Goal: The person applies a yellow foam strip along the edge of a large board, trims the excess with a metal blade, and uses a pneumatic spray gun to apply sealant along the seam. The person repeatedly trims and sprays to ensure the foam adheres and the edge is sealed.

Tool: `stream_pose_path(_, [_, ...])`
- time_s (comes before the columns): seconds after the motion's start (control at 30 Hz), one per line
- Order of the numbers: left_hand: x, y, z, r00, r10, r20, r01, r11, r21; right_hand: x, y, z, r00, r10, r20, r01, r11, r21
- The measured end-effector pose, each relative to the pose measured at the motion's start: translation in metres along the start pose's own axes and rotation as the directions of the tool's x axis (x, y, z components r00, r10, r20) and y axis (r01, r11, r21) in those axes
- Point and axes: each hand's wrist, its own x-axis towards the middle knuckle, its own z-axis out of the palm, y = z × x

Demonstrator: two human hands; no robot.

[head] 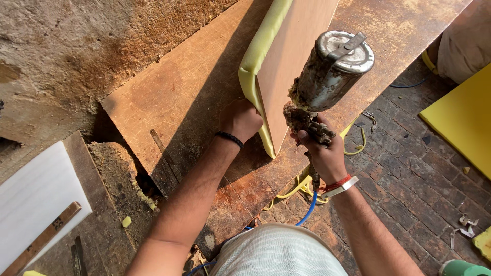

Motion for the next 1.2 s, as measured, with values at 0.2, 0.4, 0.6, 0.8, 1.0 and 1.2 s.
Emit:
stream_pose_path(0.2, [-0.027,0.006,-0.023,0.996,0.042,0.078,-0.031,0.99,-0.138,0.013,0.0,0.009,1.0,0.02,0.008,-0.021,0.998,0.052])
stream_pose_path(0.4, [-0.011,0.026,-0.045,0.97,-0.036,0.24,0.028,0.999,0.035,0.011,0.002,0.004,0.999,0.049,-0.017,-0.048,0.995,0.087])
stream_pose_path(0.6, [-0.039,0.011,-0.048,0.935,0.143,0.326,-0.154,0.988,0.009,-0.001,0.004,-0.005,0.999,0.002,-0.034,0.002,0.992,0.128])
stream_pose_path(0.8, [-0.014,0.022,-0.028,0.88,-0.084,0.467,-0.047,0.964,0.261,-0.011,-0.001,-0.012,0.999,-0.004,-0.045,0.01,0.991,0.132])
stream_pose_path(1.0, [-0.058,0.004,-0.022,0.938,0.093,0.334,-0.031,0.982,-0.185,-0.028,-0.005,-0.019,1.0,0.006,-0.02,-0.001,0.975,0.224])
stream_pose_path(1.2, [-0.114,0.03,-0.01,0.957,0.282,-0.068,-0.172,0.36,-0.917,-0.05,-0.007,-0.036,0.998,0.025,-0.05,-0.018,0.992,0.124])
